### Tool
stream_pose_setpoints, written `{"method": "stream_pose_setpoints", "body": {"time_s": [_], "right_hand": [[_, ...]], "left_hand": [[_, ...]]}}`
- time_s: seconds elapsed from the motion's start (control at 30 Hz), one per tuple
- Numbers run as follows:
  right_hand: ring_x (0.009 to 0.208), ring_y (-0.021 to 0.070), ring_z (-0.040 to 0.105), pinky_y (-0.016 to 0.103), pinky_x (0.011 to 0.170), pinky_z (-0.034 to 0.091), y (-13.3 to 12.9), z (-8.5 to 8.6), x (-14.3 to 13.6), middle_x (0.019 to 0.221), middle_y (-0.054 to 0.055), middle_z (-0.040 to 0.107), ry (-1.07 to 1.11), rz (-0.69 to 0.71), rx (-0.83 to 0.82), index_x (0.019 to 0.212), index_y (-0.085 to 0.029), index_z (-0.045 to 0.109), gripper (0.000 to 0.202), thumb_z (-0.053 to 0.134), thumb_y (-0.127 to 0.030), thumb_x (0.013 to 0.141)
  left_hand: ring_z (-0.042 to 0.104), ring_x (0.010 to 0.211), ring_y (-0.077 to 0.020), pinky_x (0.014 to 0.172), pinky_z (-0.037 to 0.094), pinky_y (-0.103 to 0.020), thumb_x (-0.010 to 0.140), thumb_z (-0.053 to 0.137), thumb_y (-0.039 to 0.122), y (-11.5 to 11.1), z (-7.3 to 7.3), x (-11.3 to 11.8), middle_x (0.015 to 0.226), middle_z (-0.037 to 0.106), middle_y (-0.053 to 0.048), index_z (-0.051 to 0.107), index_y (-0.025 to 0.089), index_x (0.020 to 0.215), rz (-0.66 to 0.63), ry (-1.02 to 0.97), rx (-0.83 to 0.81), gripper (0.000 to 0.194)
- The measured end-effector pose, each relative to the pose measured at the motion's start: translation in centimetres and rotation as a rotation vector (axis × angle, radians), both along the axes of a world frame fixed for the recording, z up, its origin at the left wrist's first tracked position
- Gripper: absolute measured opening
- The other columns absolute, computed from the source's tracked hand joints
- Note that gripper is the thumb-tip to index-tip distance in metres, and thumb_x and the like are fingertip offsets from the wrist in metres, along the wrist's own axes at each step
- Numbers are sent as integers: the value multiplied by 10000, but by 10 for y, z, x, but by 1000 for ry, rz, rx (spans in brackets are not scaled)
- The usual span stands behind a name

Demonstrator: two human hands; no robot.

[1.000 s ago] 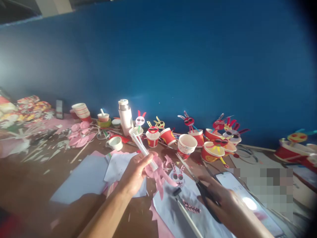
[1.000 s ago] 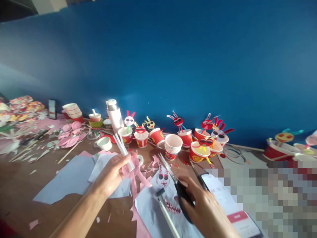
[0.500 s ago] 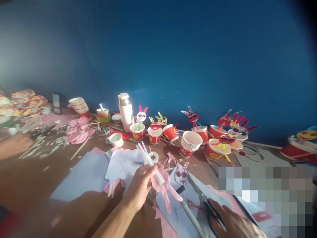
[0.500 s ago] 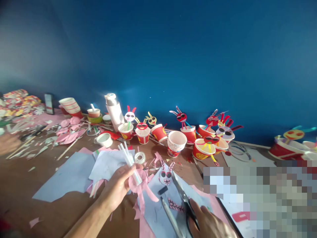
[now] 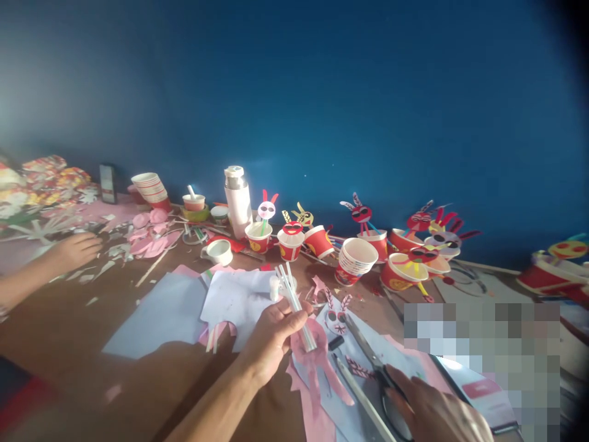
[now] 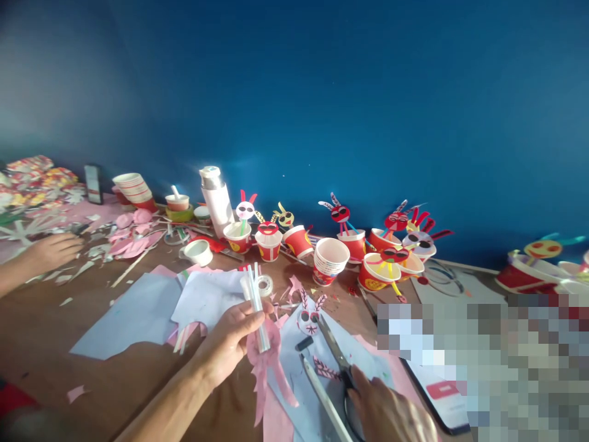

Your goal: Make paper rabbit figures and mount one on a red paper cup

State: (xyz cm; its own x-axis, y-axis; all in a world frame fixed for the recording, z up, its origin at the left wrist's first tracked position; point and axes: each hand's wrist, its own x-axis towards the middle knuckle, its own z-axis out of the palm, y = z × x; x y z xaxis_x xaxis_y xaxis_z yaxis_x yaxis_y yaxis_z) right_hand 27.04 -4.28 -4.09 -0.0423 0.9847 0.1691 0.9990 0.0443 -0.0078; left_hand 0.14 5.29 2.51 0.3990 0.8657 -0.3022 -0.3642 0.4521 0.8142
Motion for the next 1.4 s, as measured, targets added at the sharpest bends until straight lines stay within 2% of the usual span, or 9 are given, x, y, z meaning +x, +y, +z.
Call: {"method": "stream_pose_setpoints", "body": {"time_s": [0.2,0.37,0.63,0.7,0.77,0.9,1.1,1.27,1.4], "right_hand": [[506,199,691,250,346,472,2,32,-9,747,18,744,-80,112,64,944,-264,680,248,444,-312,882],[848,200,665,269,648,536,24,66,-45,963,81,677,196,503,299,1123,-221,587,258,480,-202,888],[800,197,584,314,647,483,58,79,-84,939,78,654,484,837,265,1045,-216,620,301,469,-60,837],[730,174,580,286,616,467,66,87,-84,867,60,661,703,781,206,981,-206,637,228,480,-103,851],[646,147,563,253,575,447,75,95,-83,744,31,645,988,550,86,843,-187,639,108,532,-196,855],[523,103,460,224,505,381,96,101,-78,571,-28,516,1396,166,-180,685,-167,567,271,564,-401,823],[504,89,432,217,491,339,108,93,-79,570,-32,503,1493,231,-302,658,-155,549,248,566,-362,794],[519,100,466,219,496,347,106,80,-86,565,-23,531,1474,254,-308,641,-152,555,227,572,-328,783],[528,98,471,214,500,354,108,76,-92,559,-29,526,1481,257,-322,637,-155,544,231,583,-320,793]], "left_hand": [[556,565,-107,523,424,-214,692,735,340,-3,-4,5,642,581,7,636,139,877,-9,-48,-51,290],[550,495,-97,493,417,-201,668,756,313,-7,-10,12,582,587,1,632,126,840,-118,-148,-142,282],[542,481,-78,479,443,-184,651,765,343,-10,-24,22,590,579,8,610,113,696,-128,-289,-288,282],[509,389,-90,382,413,-196,730,646,495,-6,-27,18,514,568,-7,607,107,632,-189,-237,-292,402],[436,284,-93,284,340,-203,786,492,600,-2,-27,11,405,521,-23,596,98,541,-262,-181,-274,568],[287,231,-42,264,262,-173,758,590,502,5,-24,-5,329,424,33,550,130,487,-233,-291,-198,462],[334,338,-41,347,254,-169,682,697,474,6,-25,1,449,477,38,569,142,600,-18,-158,-118,365],[432,457,-88,470,298,-213,610,731,540,1,-34,18,506,532,-11,641,107,683,-115,50,106,448],[454,526,-103,538,321,-228,573,772,486,-2,-39,19,572,554,-26,644,102,638,-17,139,132,410]]}}
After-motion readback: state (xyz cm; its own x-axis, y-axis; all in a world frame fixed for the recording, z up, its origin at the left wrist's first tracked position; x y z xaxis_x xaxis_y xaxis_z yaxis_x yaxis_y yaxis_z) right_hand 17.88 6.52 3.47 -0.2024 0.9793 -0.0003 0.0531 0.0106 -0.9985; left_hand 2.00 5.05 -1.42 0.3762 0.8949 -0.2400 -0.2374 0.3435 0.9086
